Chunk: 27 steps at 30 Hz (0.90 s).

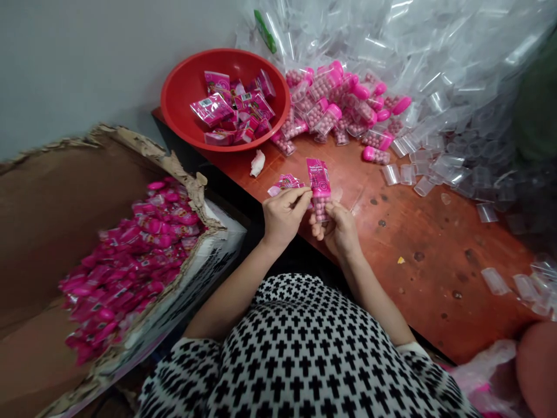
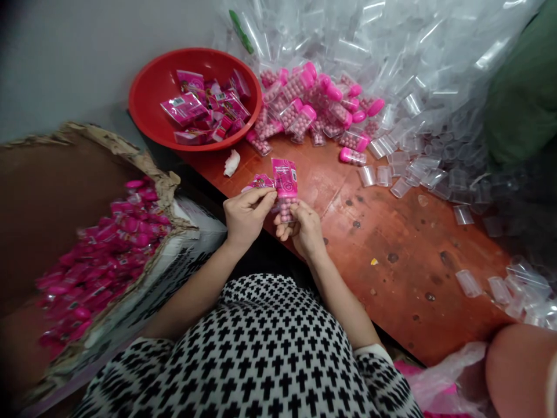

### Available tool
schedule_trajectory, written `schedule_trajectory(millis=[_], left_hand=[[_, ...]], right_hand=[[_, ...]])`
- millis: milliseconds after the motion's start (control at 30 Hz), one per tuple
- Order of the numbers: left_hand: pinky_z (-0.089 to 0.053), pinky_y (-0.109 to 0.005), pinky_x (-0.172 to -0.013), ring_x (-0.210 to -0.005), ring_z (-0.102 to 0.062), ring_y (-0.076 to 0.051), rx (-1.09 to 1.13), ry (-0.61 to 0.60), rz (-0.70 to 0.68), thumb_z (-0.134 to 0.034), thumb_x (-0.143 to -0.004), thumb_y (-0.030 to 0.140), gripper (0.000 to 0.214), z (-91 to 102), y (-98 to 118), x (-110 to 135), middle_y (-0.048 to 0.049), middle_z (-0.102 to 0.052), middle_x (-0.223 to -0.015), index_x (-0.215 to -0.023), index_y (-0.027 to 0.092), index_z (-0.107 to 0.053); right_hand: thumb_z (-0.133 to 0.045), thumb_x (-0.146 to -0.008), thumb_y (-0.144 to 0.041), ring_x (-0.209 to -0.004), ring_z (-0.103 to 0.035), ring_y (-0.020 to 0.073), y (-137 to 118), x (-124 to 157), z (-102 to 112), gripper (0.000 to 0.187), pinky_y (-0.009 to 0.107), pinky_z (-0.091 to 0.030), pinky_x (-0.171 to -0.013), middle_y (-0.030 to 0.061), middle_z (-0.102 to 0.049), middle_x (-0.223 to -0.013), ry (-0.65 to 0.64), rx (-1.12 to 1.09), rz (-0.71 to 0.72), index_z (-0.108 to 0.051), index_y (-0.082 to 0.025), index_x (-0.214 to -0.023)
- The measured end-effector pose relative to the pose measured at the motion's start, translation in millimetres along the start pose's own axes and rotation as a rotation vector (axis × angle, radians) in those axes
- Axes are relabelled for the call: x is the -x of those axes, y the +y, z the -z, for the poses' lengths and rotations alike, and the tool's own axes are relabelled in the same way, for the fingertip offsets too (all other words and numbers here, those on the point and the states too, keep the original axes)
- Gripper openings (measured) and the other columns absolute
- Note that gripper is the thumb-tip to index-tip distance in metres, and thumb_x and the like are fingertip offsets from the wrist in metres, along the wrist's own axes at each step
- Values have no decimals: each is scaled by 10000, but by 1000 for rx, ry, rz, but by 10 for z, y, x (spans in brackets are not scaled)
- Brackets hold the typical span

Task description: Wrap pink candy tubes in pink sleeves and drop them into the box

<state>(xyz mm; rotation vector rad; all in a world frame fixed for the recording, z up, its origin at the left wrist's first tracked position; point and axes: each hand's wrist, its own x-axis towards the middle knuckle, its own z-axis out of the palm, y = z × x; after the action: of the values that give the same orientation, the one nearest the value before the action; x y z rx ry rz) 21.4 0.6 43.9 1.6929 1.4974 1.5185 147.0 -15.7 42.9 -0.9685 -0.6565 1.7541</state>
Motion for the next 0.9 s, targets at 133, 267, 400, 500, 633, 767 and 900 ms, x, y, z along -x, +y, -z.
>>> schedule_trajectory(millis=[133,267,400,500,633,767,900], left_hand=[[-512,-215,-646,-638,-669,-111,75,-34,144,-646,-812,238,125,8,22,-5,-15,-749,-750,-808,178,-755],[-529,-224,-612,-610,-658,-114,278,-58,344,-672,-779,296,150,-5,20,-9,-1,-730,-722,-816,171,-747],[-557,-252,-619,-615,-661,-129,493,-70,517,-694,-749,347,186,-11,-11,-31,14,-704,-684,-784,169,-737],[-539,-246,-629,-592,-634,-119,436,-97,489,-689,-747,331,168,22,-22,-60,18,-687,-648,-746,169,-732],[-465,-220,-596,-548,-568,-92,208,-88,350,-650,-763,272,135,51,-10,-77,25,-660,-603,-700,173,-717],[-439,-210,-572,-528,-533,-78,279,-1,405,-645,-750,276,136,-28,-9,-51,37,-620,-569,-676,173,-693],[-495,-215,-589,-563,-582,-84,766,34,724,-680,-685,264,120,-111,-18,-36,25,-622,-604,-650,157,-638]], right_hand=[[-591,-774,-324,-379,-562,86,5,5,15,166,141,-417,-304,-20,-652,-567,-12,13,8,-545,-171,-818],[-585,-801,-332,-379,-556,85,-2,11,21,165,143,-406,-303,-23,-643,-568,-27,44,27,-536,-175,-822],[-587,-798,-350,-372,-553,85,8,22,19,182,150,-405,-303,-24,-637,-565,-6,96,53,-549,-172,-805],[-587,-810,-356,-387,-563,81,29,34,31,183,149,-419,-318,-34,-635,-583,15,154,76,-566,-177,-837],[-589,-823,-367,-399,-564,76,57,53,22,182,148,-429,-332,-47,-625,-592,33,211,101,-566,-189,-853],[-577,-807,-358,-349,-510,63,93,68,-61,178,149,-410,-311,-51,-611,-562,58,108,106,-563,-181,-820],[-566,-776,-351,-346,-508,65,109,59,-123,181,143,-376,-290,-35,-622,-567,70,-35,72,-552,-173,-805]])
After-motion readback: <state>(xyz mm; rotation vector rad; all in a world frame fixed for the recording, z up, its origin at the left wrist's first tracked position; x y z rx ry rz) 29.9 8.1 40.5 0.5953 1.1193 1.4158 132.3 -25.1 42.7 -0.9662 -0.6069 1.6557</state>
